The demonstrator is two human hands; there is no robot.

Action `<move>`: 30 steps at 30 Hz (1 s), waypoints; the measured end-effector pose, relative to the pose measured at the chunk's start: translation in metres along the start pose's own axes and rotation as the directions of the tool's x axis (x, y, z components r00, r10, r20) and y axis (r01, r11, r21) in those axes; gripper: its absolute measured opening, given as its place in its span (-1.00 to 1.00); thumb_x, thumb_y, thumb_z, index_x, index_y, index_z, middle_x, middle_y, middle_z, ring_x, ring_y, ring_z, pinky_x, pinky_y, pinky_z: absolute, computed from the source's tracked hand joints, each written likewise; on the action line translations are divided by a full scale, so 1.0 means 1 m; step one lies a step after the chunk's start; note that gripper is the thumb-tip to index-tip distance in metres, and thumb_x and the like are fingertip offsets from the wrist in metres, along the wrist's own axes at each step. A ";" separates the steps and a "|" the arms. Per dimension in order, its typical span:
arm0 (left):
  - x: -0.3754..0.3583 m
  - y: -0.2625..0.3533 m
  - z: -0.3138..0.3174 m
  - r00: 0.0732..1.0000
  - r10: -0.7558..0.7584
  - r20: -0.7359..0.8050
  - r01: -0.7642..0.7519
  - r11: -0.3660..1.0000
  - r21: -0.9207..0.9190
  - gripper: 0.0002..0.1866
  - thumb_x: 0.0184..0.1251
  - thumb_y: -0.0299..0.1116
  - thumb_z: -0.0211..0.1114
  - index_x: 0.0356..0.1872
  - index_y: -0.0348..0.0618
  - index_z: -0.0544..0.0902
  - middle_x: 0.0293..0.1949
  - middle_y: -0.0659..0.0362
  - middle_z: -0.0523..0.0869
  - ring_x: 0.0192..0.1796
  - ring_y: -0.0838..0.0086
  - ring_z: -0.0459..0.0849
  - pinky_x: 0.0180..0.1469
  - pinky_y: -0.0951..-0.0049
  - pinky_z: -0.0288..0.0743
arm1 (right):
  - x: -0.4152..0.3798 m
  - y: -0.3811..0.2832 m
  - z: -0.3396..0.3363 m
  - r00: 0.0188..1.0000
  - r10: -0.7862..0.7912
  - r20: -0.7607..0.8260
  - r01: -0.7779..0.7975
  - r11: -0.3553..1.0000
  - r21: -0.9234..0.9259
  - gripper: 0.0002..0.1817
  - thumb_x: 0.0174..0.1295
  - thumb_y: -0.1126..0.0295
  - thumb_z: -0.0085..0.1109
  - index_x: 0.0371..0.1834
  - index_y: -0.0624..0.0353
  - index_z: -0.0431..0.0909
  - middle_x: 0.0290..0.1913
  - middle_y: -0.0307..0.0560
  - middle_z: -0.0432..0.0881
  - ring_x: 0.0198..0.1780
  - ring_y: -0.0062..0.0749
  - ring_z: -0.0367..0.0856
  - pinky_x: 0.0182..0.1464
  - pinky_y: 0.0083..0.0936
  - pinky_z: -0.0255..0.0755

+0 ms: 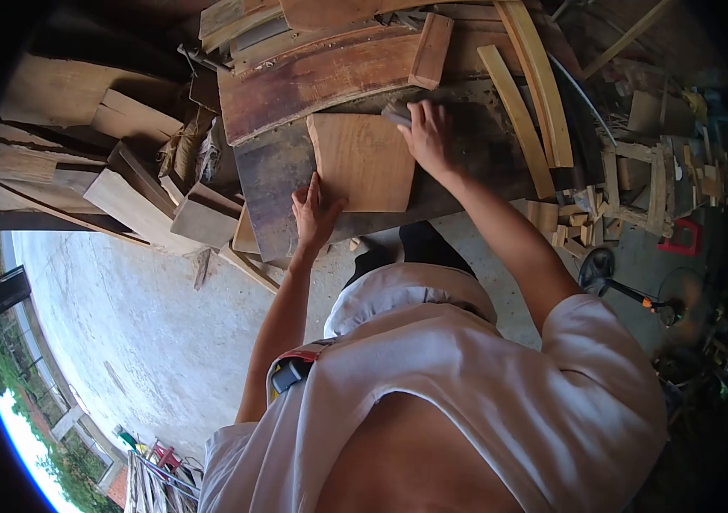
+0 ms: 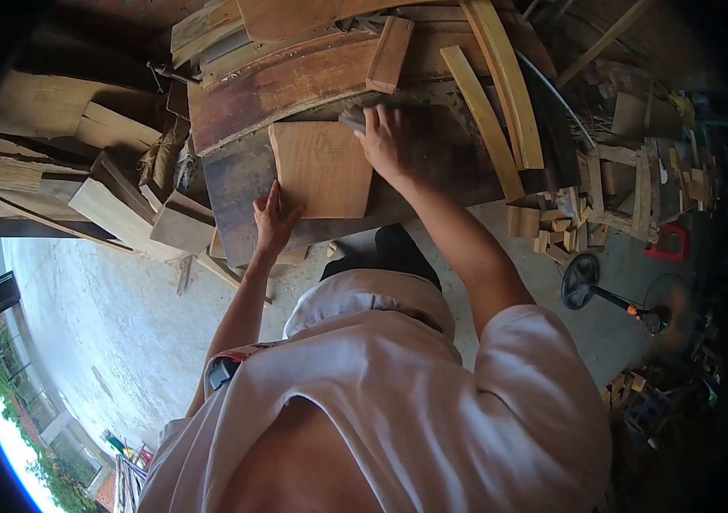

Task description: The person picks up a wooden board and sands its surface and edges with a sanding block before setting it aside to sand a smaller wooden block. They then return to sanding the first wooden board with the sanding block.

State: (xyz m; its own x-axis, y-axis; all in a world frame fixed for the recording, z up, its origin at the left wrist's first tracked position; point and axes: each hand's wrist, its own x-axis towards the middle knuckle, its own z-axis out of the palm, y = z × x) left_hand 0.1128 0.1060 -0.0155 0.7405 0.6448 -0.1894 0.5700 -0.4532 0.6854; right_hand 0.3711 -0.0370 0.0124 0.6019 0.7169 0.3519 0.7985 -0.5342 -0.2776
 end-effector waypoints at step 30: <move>0.000 -0.003 0.005 0.999 0.033 -0.038 -0.032 0.999 0.021 -0.06 0.10 0.03 0.50 0.51 0.00 0.31 0.19 -0.06 0.39 0.24 0.01 0.38 0.34 0.08 0.27 | -0.021 -0.027 0.003 0.999 -0.037 0.006 0.037 0.996 0.079 -0.49 0.14 0.21 0.40 0.10 0.15 0.44 0.00 -0.01 0.46 0.01 -0.01 0.45 0.01 -0.07 0.34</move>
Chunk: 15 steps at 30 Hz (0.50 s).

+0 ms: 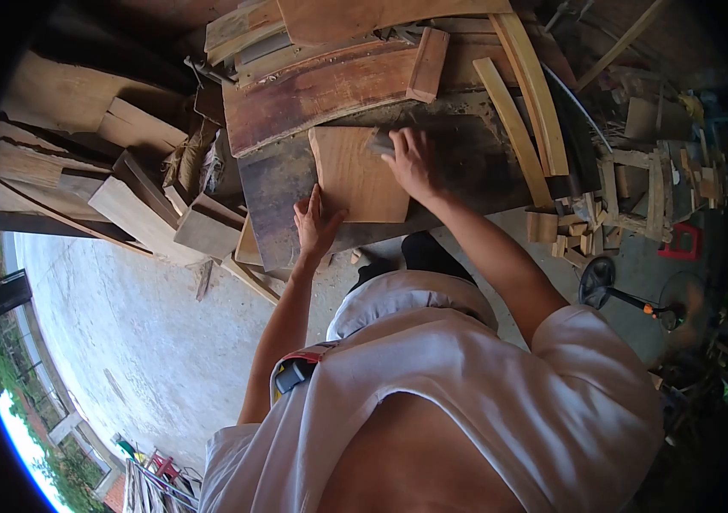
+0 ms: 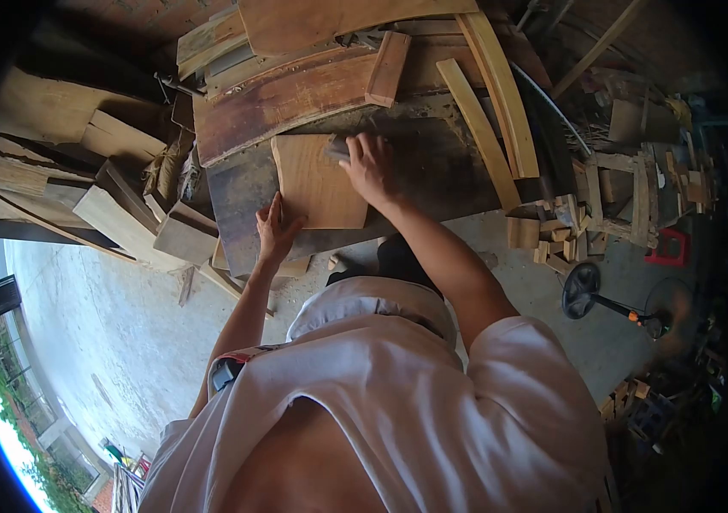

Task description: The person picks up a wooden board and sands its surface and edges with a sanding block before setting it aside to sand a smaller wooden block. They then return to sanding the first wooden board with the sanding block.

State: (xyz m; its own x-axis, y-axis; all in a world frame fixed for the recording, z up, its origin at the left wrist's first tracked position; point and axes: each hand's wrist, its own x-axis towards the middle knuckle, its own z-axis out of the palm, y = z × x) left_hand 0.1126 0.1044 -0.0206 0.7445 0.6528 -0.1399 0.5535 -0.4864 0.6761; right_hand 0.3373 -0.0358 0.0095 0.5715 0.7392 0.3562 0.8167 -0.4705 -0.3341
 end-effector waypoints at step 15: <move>0.019 0.053 0.006 0.885 -0.463 -0.058 0.457 0.885 -0.095 -0.20 0.06 0.03 0.52 0.34 0.05 0.44 0.27 0.01 0.35 0.34 0.02 0.26 0.38 0.04 0.18 | -0.061 0.030 -0.044 0.991 0.059 0.116 -0.050 0.996 -0.075 -0.66 0.31 0.12 0.22 -0.05 0.14 0.55 -0.14 -0.01 0.52 -0.05 -0.10 0.48 -0.03 -0.11 0.31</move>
State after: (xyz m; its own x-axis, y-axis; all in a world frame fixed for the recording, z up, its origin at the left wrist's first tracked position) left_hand 0.1584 0.0869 0.0082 0.3808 0.8362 -0.3946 0.7941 -0.0771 0.6029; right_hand 0.3306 -0.1166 0.0163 0.6055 0.7612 0.2322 0.7906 -0.5417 -0.2856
